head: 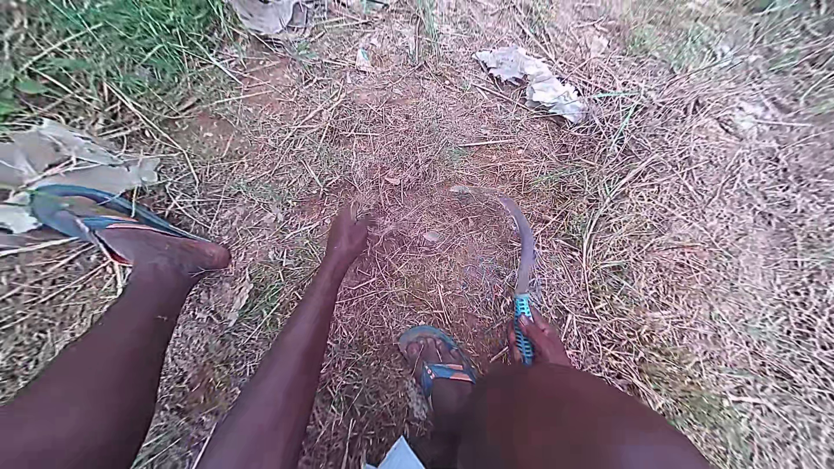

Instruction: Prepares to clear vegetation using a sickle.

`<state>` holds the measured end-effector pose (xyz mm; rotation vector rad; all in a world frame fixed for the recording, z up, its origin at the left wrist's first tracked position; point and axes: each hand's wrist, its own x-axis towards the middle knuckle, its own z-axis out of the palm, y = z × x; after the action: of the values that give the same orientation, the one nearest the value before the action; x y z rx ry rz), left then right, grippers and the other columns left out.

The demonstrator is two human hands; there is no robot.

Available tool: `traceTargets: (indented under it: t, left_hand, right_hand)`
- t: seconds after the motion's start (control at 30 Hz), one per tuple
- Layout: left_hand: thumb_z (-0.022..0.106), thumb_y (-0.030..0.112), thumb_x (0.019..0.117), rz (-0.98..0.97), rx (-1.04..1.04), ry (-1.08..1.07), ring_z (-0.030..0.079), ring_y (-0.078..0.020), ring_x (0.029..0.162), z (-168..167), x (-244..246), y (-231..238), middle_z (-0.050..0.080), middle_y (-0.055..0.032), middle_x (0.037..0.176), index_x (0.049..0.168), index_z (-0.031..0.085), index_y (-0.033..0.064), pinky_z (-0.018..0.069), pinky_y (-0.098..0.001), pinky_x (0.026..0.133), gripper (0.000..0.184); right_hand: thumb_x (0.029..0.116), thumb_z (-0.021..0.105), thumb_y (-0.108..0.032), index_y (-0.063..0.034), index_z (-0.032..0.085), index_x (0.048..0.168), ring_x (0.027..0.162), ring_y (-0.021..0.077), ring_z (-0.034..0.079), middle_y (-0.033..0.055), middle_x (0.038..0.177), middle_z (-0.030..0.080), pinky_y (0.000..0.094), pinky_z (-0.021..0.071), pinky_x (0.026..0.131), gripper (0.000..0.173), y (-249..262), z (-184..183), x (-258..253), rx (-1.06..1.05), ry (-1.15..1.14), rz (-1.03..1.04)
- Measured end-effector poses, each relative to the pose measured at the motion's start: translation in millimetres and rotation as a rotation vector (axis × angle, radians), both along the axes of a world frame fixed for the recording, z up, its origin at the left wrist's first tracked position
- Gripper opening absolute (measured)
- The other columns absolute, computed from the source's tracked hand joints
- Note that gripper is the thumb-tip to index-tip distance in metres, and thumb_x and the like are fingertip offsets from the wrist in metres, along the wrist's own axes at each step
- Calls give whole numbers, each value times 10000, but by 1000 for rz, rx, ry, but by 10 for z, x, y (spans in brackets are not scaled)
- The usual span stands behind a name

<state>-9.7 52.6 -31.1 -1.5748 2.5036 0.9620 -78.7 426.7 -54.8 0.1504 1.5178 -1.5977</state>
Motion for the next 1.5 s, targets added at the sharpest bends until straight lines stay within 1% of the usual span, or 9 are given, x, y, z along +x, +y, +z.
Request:
traceTargets:
  t: [0.03, 0.13, 0.3, 0.53, 0.63, 0.73, 1.1, 1.37, 1.5]
  left_hand:
    - [462, 229, 1091, -3, -1, 72, 661, -510, 1000, -276, 107, -31, 653, -353, 1109, 1321, 552, -97, 499, -692, 861, 409]
    - [515, 212, 1070, -68, 213, -35, 606, -494, 1196, -498, 58, -68, 594, -327, 1310, 1500, 413, -16, 461, -682, 996, 498]
    - [574, 91, 1012, -360, 136, 40, 554, -443, 1301, -623, -388, 282, 560, -252, 1422, 1456, 527, 32, 440, -630, 1071, 451]
    - [761, 387, 920, -528, 83, -120, 634, -436, 1185, -526, -938, 721, 589, -242, 1377, 1576, 370, 122, 516, -630, 950, 808]
    - [675, 377, 970, -562, 51, -200, 668, -418, 1106, -536, -1079, 873, 639, -210, 1303, 1540, 448, 194, 532, -617, 885, 640]
    - [560, 262, 1022, -587, 34, -221, 670, -414, 1099, -581, -1136, 948, 679, -210, 1218, 1371, 612, 152, 515, -618, 878, 369]
    - [485, 160, 1048, -409, 60, -57, 626, -452, 1202, -357, -1073, 580, 661, -263, 1267, 1415, 584, 73, 469, -652, 988, 390]
    - [422, 265, 1104, -124, 113, -34, 636, -494, 1135, -479, -684, 96, 651, -321, 1196, 1320, 592, -34, 471, -687, 954, 406]
    - [461, 290, 1098, -111, 174, -47, 642, -491, 1117, -535, -459, 51, 662, -312, 1175, 1306, 614, -3, 467, -697, 948, 391]
  right_hand:
    - [1040, 355, -162, -18, 448, 1297, 477, 86, 578, 10, 696, 623, 229, 521, 444, 309, -62, -14, -25, 3, 0, -5]
    - [1040, 367, -178, -19, 438, 1290, 461, 112, 573, 25, 691, 610, 256, 527, 435, 304, -169, -56, -175, -10, 23, 13]
    - [1024, 403, -216, -23, 459, 1229, 470, 124, 589, 23, 694, 624, 269, 542, 442, 287, -189, -106, -403, -34, 73, 41]
    - [1048, 366, -206, -31, 463, 1206, 465, 124, 588, 30, 692, 620, 274, 544, 436, 255, -144, -131, -375, -24, 40, -1]
    - [1048, 359, -208, -33, 454, 1206, 456, 129, 583, 35, 683, 612, 275, 538, 428, 255, -130, -122, -315, -25, 1, -25]
    - [1047, 353, -218, -32, 434, 1244, 453, 129, 581, 31, 685, 614, 276, 540, 427, 283, -136, -108, -274, -28, -28, -40]
    - [1070, 306, -231, -49, 450, 1273, 438, 126, 569, 45, 664, 596, 261, 522, 406, 308, 25, -182, -243, -25, -288, 54]
    - [986, 509, -308, -94, 527, 1287, 480, 96, 589, 6, 721, 645, 236, 518, 437, 370, 531, -117, -478, -12, -235, 378]
    - [964, 561, -338, -99, 527, 1242, 471, 102, 605, 3, 699, 657, 241, 529, 434, 368, 421, -115, -412, -63, -158, 260]
